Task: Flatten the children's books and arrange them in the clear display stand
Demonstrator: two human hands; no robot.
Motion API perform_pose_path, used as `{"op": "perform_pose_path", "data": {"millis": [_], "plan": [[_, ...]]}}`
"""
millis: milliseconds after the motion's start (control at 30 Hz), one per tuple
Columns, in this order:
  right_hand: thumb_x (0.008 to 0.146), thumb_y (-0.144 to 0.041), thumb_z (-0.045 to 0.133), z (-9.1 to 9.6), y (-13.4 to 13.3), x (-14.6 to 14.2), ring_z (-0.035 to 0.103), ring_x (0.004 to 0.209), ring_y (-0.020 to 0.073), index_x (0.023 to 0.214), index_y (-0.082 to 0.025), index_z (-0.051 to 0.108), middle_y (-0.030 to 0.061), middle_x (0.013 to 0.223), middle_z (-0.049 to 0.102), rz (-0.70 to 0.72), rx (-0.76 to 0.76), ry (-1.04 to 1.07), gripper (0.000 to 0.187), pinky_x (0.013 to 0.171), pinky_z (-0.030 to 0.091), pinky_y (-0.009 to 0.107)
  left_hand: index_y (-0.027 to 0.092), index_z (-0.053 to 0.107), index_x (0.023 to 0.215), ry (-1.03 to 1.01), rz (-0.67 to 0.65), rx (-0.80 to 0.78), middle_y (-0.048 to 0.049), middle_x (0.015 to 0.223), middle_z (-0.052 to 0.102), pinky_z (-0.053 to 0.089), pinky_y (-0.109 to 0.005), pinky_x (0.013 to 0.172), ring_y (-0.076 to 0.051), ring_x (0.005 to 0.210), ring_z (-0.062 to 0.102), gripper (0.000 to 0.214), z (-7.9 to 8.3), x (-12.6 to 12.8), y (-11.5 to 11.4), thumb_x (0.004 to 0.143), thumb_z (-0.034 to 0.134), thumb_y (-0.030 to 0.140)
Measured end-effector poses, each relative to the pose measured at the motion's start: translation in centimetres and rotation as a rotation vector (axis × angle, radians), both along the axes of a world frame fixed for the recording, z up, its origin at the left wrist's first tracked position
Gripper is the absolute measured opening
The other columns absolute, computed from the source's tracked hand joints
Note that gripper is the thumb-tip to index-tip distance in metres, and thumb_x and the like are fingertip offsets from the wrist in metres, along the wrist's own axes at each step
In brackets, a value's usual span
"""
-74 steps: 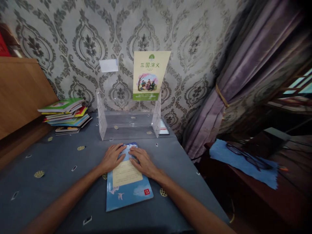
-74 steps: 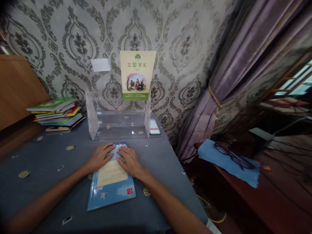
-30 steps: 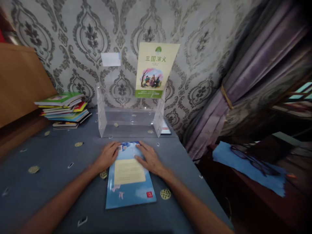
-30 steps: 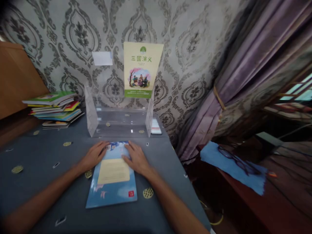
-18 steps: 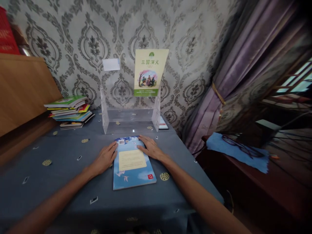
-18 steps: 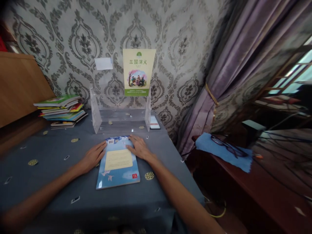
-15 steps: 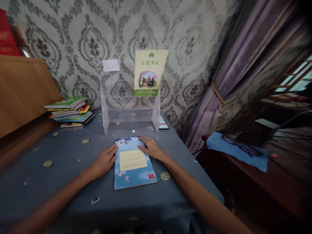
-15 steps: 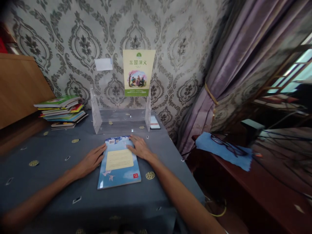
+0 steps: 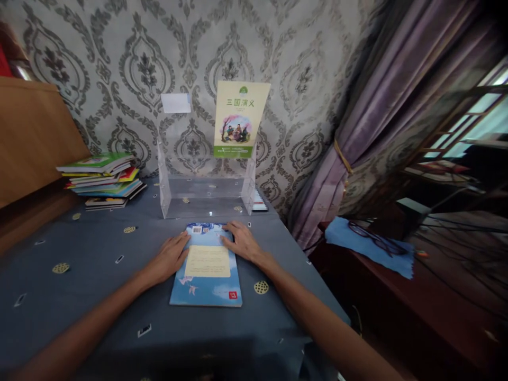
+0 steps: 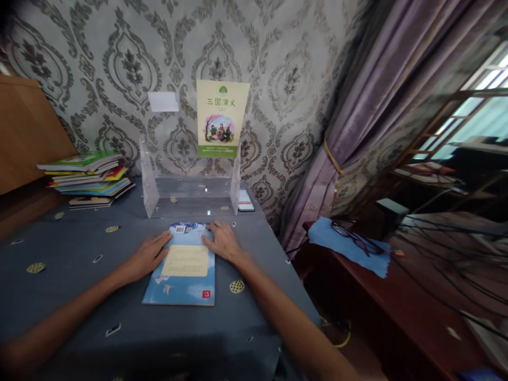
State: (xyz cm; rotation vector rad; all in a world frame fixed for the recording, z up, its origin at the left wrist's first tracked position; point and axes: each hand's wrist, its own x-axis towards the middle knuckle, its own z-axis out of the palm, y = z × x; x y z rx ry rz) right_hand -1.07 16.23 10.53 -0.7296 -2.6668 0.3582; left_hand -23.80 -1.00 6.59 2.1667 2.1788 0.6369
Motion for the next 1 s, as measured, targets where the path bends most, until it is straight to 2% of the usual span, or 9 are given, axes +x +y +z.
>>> {"op": "perform_pose_path", "data": {"millis": [100, 233, 400, 600, 800, 1000], "plan": [[0.094, -0.032, 0.056, 0.2, -0.1, 0.2, 0.060, 0.098, 0.0239, 0.114, -0.014, 0.068, 0.0105, 0.104, 0.064, -0.047, 0.025, -0.016, 0.029, 0.093, 0.045, 0.037, 0.021, 0.052, 0.137, 0.026, 0.009, 0.002, -0.0111, 0.146, 0.053, 0.042, -0.044, 0.111, -0.025, 0.136, 0.049, 0.045, 0.8, 0.0, 1.8, 0.097, 0.037, 0.037], [0.095, -0.027, 0.054, -0.3, -0.1, 0.4, 0.059, 0.098, 0.0240, 0.114, -0.015, 0.068, 0.0113, 0.104, 0.064, -0.053, 0.046, 0.014, 0.027, 0.091, 0.045, 0.036, 0.014, 0.055, 0.132, 0.081, 0.044, -0.016, -0.0146, 0.141, 0.058, 0.043, -0.046, 0.110, -0.026, 0.134, 0.051, 0.042, 1.9, 0.6, 3.8, 0.096, 0.035, 0.025], [0.096, -0.021, 0.045, -1.4, 0.8, 0.2, 0.062, 0.101, 0.0232, 0.121, -0.016, 0.063, 0.0106, 0.108, 0.069, -0.101, -0.080, 0.212, 0.032, 0.093, 0.045, 0.034, 0.013, 0.058, 0.128, 0.121, 0.066, 0.021, -0.0157, 0.136, 0.061, 0.042, -0.047, 0.111, -0.026, 0.130, 0.055, 0.040, 2.1, 1.5, 4.9, 0.094, 0.037, 0.018], [0.096, -0.025, 0.039, -2.1, 2.3, 0.1, 0.068, 0.087, 0.0235, 0.133, -0.017, 0.054, 0.0070, 0.094, 0.073, -0.177, -0.280, 0.361, 0.040, 0.086, 0.049, 0.036, 0.014, 0.056, 0.133, 0.124, -0.017, -0.002, -0.0138, 0.142, 0.057, 0.042, -0.046, 0.112, -0.025, 0.134, 0.052, 0.043, 1.7, 2.8, 6.3, 0.093, 0.038, 0.014], [0.098, -0.030, 0.036, -2.0, 2.4, 0.3, 0.070, 0.093, 0.0274, 0.139, -0.018, 0.047, 0.0076, 0.094, 0.074, -0.204, -0.291, 0.418, 0.045, 0.091, 0.049, 0.043, 0.016, 0.051, 0.138, 0.137, -0.149, -0.063, -0.0120, 0.148, 0.051, 0.036, -0.048, 0.115, -0.022, 0.140, 0.043, 0.049, 2.3, 5.7, 8.2, 0.092, 0.036, 0.010], [0.100, -0.035, 0.033, -2.0, 2.7, 0.4, 0.071, 0.095, 0.0270, 0.139, -0.019, 0.046, 0.0093, 0.097, 0.074, -0.204, -0.285, 0.458, 0.044, 0.090, 0.051, 0.043, 0.016, 0.049, 0.140, 0.126, -0.286, -0.076, -0.0113, 0.148, 0.051, 0.033, -0.050, 0.115, -0.020, 0.141, 0.042, 0.053, 2.6, 7.6, 9.8, 0.090, 0.035, 0.007]]}}
